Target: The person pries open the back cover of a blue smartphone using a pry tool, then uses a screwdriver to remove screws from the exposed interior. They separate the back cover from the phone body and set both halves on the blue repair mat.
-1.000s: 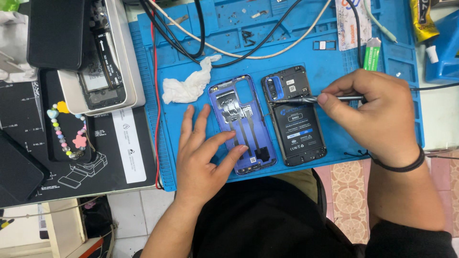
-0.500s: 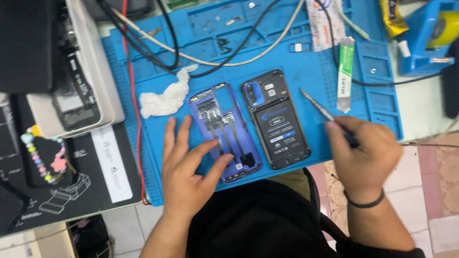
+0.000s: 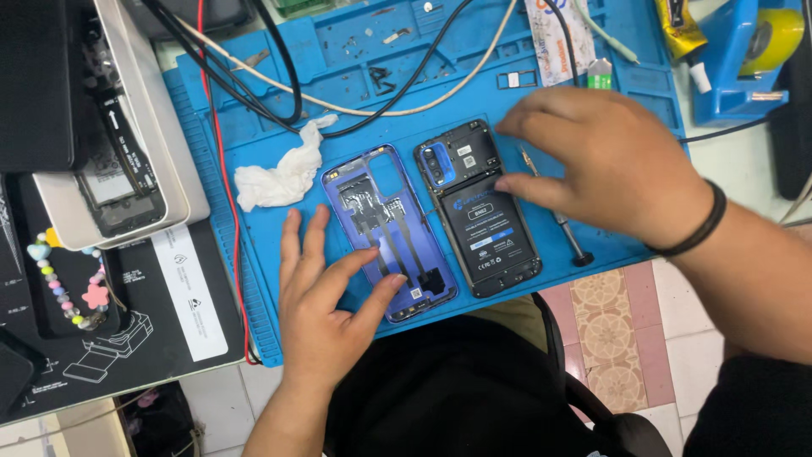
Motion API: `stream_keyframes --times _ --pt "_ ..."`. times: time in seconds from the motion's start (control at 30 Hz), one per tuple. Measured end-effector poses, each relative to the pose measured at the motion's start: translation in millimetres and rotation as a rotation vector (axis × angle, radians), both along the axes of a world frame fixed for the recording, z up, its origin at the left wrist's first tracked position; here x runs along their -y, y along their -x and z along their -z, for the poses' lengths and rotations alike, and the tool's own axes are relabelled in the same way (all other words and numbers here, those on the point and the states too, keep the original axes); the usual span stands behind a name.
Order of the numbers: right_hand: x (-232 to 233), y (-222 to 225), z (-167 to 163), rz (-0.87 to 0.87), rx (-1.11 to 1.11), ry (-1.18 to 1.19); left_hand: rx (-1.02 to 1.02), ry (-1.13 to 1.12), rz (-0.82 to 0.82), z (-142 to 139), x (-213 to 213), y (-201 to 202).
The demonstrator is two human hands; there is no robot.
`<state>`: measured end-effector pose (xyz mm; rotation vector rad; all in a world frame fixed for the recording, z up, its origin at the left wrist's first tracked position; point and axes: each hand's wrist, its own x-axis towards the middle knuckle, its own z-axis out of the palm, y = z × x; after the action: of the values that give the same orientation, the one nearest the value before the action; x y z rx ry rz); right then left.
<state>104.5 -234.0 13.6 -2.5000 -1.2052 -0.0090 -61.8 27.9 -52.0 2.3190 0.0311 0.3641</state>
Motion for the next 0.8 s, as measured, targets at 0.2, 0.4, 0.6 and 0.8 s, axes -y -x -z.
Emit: stream_keyframes --times 0.2,0.4,0.6,0.8 --pt "-22 -33 0 -0.158 -0.022 0.138 0.107 -0.106 0.194 -24 18 -7" --pt "-30 -41 5 -0.186 -0.034 0.275 0.067 -0.168 0.509 -23 53 -24" --pt "-31 -41 5 -0.267 0.042 0.345 0.008 -0.255 0.527 -20 60 -24" --pt "-29 -36 8 -0.389 0.227 0.342 -0.058 -0.263 0.526 -17 67 -21"
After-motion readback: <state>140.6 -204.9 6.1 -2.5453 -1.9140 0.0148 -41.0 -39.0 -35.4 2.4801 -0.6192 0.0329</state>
